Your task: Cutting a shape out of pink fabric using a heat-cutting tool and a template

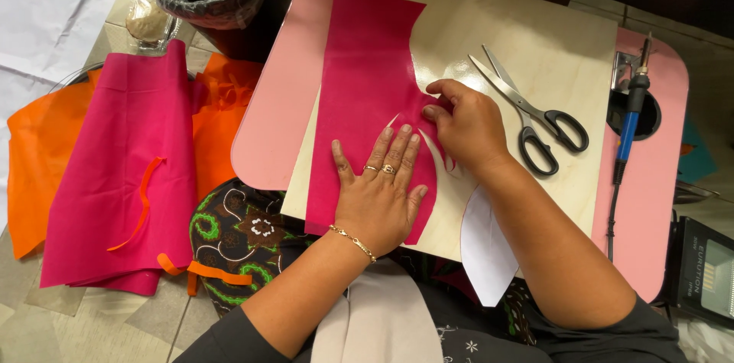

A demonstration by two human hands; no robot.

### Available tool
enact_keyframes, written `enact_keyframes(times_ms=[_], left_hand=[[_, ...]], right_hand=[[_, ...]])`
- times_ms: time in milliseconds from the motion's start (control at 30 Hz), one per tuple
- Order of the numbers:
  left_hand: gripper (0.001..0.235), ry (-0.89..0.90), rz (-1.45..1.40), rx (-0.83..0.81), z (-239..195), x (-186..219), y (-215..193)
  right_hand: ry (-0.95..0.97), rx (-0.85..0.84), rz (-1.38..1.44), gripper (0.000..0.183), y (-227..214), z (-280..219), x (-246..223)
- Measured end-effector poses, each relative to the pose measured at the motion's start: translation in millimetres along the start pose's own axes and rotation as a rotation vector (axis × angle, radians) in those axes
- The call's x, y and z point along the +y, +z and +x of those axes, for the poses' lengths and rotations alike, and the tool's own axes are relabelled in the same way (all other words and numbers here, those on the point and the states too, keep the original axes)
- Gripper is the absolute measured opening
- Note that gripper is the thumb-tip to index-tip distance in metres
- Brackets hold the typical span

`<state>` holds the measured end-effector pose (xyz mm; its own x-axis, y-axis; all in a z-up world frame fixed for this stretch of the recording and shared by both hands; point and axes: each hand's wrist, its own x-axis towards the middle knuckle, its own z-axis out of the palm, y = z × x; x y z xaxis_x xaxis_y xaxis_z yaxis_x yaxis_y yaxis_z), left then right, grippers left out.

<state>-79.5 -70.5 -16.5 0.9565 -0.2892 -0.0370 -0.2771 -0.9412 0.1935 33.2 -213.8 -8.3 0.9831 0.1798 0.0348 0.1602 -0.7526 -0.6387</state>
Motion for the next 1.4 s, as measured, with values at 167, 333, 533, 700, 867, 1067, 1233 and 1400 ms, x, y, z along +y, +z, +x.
enact_keyframes(times_ms=[167, 333, 533, 700, 867, 1067, 1233, 1400], left_hand=[[0.066, 0.002, 0.031, 0.043, 0.0, 0.2, 5.7], [0.074, -0.004, 0.057, 0.058, 4.2, -1.0, 7.1], [0.080, 0.014, 0.117, 0.111, 4.1, -3.7, 10.3], [0.081, 0.015, 0.115, 0.110, 2.7, -2.9, 9.7], [0.081, 0.008, 0.134, 0.116, 2.5, -3.0, 9.2], [0.081, 0.006, 0.129, 0.119, 2.6, -2.9, 9.0], [0.081, 0.006, 0.129, 0.130, 1.8, -2.7, 8.9], [0.079, 0.007, 0.116, 0.093, 2.0, -2.2, 6.3]], right_hand=[[-0.123, 0.034, -0.007, 0.019, 4.7, 1.5, 3.0], [-0.104, 0.027, 0.077, 0.026, -1.1, -4.6, -9.6], [-0.156, 0.084, 0.018, 0.023, 5.6, -3.8, -6.5], [-0.193, 0.113, -0.019, 0.018, 6.7, -4.3, -7.7], [-0.222, 0.136, -0.043, 0.017, 9.5, -2.7, -6.1], [-0.253, 0.143, -0.058, 0.014, 12.0, -1.3, -2.5], [-0.263, 0.154, -0.076, 0.013, 14.1, 1.4, 2.3], [-0.273, 0.186, -0.078, 0.014, 12.9, 8.5, 10.8]])
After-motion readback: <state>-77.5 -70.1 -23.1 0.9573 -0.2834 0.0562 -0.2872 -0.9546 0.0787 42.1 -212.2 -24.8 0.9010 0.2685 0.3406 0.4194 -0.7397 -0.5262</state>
